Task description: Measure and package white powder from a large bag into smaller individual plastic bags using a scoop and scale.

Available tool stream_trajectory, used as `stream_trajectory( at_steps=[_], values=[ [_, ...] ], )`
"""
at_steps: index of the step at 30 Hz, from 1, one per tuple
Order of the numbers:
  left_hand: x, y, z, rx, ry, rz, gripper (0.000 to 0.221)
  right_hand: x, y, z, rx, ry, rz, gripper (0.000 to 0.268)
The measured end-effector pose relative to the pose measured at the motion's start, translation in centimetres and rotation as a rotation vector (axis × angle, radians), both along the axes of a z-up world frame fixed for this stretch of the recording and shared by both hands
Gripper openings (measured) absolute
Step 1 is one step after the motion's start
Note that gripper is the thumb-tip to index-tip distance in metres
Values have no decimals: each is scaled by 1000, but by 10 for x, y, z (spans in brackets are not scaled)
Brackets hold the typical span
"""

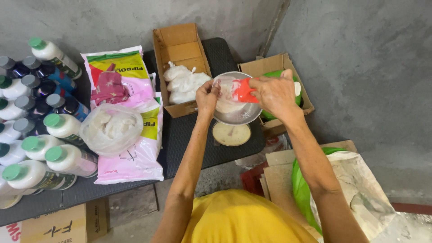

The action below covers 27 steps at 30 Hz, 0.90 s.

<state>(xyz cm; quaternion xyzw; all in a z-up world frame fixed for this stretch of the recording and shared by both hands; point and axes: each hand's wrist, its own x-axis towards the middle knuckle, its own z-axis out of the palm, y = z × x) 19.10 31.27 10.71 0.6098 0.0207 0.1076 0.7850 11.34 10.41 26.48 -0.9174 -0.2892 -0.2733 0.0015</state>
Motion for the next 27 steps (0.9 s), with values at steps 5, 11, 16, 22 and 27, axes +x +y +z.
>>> stream_trajectory(
  at_steps=[5,11,16,22,27],
  values=[
    [-6,6,-7,46,-6,26,22,-14,2,9,91,-3,-11,12],
    [-26,12,1,294,-68,148,31,-32,-5,0,224,35,-91,14],
    [-58,12,41,589,-186,217,42,-65,-27,-4,425,95,-276,17],
    [-93,-29,66,732,-538,298,40,-146,-91,-30,896,117,-499,18],
    [-123,-81,42,634,-651,60,29,-249,-156,-50,1040,35,-795,18]
  ],
)
